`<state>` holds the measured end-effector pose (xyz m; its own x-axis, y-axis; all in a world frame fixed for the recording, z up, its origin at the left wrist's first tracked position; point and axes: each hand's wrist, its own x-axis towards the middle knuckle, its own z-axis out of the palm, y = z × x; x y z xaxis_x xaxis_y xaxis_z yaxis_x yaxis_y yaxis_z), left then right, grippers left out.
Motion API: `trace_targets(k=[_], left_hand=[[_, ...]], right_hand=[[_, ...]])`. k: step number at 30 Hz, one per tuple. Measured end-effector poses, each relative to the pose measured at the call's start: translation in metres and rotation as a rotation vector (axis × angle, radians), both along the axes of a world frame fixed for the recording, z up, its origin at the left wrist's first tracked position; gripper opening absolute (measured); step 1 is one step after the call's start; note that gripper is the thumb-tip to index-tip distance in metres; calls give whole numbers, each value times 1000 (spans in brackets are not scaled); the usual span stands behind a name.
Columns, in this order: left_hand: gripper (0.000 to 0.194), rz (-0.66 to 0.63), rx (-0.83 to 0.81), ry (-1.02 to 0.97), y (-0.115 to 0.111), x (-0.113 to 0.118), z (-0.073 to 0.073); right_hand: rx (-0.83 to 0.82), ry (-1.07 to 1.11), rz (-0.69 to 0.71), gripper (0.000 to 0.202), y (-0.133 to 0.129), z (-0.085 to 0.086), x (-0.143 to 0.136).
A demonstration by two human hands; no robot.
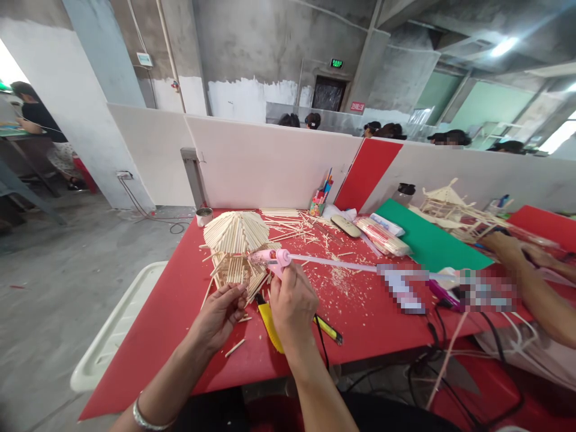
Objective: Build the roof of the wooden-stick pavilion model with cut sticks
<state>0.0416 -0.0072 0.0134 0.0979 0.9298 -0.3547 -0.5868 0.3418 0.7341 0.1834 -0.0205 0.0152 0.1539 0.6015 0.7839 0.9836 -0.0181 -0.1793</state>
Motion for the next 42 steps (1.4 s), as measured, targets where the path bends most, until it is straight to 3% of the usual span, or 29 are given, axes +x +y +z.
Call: trace_targets(k=[16, 24, 42], left_hand=[[32, -25, 48, -39, -4, 4, -2], [32, 23, 32, -30, -1, 7, 2], [8, 174, 15, -45, 4, 14, 8]], right_hand=[[-39, 42, 24, 23, -11, -12, 0], [-31, 27, 38, 25, -12, -11, 2], [49, 48, -38, 27, -10, -11, 1]])
